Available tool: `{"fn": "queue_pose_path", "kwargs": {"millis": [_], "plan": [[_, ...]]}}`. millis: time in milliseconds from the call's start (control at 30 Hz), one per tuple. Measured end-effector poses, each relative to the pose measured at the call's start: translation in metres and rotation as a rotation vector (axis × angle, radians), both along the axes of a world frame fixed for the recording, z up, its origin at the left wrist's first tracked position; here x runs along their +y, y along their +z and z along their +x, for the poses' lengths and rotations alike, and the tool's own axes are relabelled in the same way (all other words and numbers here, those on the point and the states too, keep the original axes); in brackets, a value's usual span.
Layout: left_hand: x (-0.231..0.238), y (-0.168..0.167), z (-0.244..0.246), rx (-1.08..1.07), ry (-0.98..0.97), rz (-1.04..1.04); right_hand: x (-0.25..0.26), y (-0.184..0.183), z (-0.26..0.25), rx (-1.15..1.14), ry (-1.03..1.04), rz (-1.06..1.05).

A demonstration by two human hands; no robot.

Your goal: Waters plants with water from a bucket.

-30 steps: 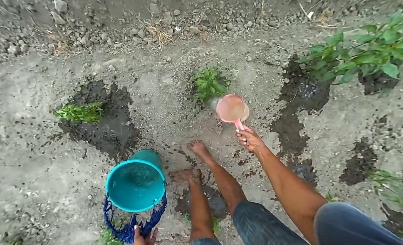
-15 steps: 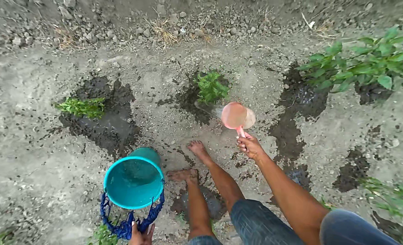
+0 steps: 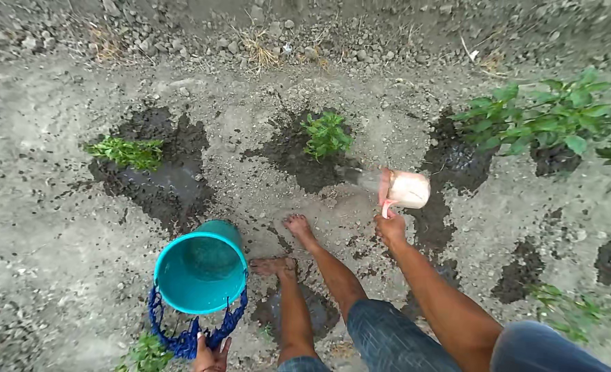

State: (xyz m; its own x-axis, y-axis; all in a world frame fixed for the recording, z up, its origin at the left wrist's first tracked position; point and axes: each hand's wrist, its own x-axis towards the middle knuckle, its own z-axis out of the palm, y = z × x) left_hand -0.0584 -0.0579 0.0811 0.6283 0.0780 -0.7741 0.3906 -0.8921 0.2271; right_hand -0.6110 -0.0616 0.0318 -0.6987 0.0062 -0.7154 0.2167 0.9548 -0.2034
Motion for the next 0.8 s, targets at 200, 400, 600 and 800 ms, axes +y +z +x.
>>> {"fn": "queue_pose_path", "kwargs": {"millis": [200,400,600,800], "plan": [[0.017,-0.022,0.014,0.011,0.09,-0.03,0.006,0.054,0.072,-0.196,0.139,-0.309],[0.03,-0.047,0.036,0.036,0.266,-0.072,-0.085,0.077,0.206,-0.589,1.572,-0.271],[0.016,-0.023,0.035,0.087,0.639,-0.435,-0.185,0.012,0.441,-0.388,2.399,0.309],[0.024,-0.01,0.048,0.252,0.557,-0.518,-0.167,-0.078,0.509,-0.355,2.48,0.596]]}}
